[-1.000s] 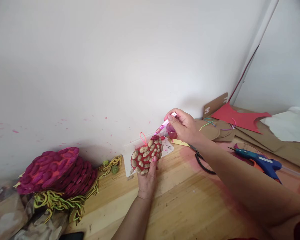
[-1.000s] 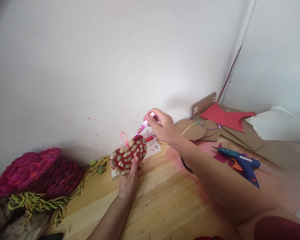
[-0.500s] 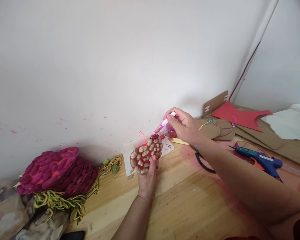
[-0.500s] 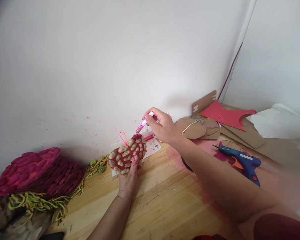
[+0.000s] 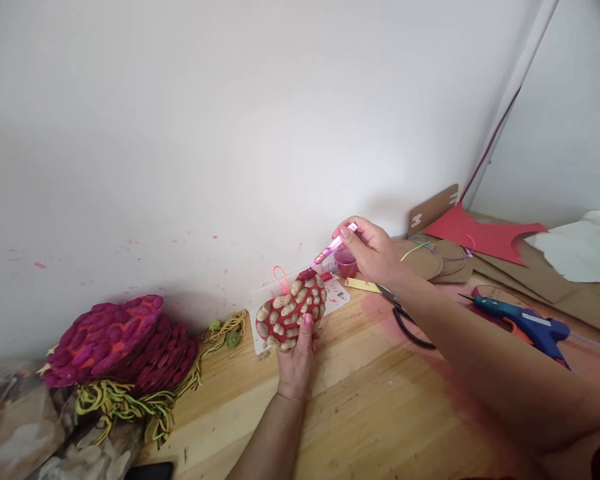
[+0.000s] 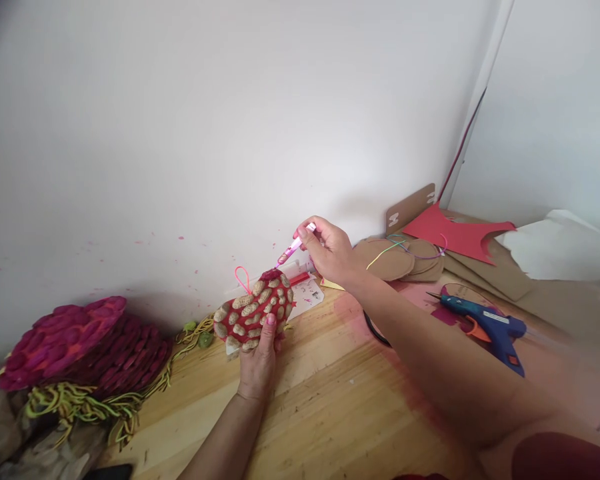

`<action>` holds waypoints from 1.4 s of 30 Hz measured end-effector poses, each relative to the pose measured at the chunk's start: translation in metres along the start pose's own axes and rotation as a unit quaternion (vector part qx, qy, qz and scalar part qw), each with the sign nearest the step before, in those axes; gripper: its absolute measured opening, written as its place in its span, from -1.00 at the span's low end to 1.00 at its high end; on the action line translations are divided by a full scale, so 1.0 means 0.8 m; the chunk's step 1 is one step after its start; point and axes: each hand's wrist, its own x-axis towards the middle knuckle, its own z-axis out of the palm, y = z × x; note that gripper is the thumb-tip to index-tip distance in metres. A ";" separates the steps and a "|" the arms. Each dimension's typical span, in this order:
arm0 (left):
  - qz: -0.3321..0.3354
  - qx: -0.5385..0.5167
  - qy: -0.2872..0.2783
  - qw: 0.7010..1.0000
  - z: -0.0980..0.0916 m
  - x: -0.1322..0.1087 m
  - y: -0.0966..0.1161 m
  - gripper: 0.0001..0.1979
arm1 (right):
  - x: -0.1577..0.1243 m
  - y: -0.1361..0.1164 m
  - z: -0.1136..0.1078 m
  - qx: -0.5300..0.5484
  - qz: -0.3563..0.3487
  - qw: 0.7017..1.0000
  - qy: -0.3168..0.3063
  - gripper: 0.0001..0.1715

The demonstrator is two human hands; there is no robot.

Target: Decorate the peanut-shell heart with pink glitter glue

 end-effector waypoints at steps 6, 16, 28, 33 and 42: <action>-0.054 -0.053 -0.008 0.997 0.004 -0.001 0.011 -0.46 | 0.000 -0.005 0.002 0.053 0.004 0.999 0.007 -0.49; -0.077 -0.095 -0.008 0.992 0.005 -0.003 0.017 -0.47 | -0.002 -0.006 0.005 0.077 0.028 0.997 0.011 -0.48; -0.080 -0.102 0.005 0.992 0.005 -0.003 0.010 -0.48 | 0.000 0.002 0.005 0.100 0.040 0.994 0.008 -0.49; -0.077 -0.104 0.005 0.992 0.006 -0.003 0.014 -0.47 | -0.001 0.007 0.005 0.085 0.022 0.996 -0.006 -0.52; -0.057 -0.091 -0.003 0.994 0.005 0.000 0.006 -0.52 | -0.001 0.004 0.007 0.106 0.048 0.993 0.000 -0.47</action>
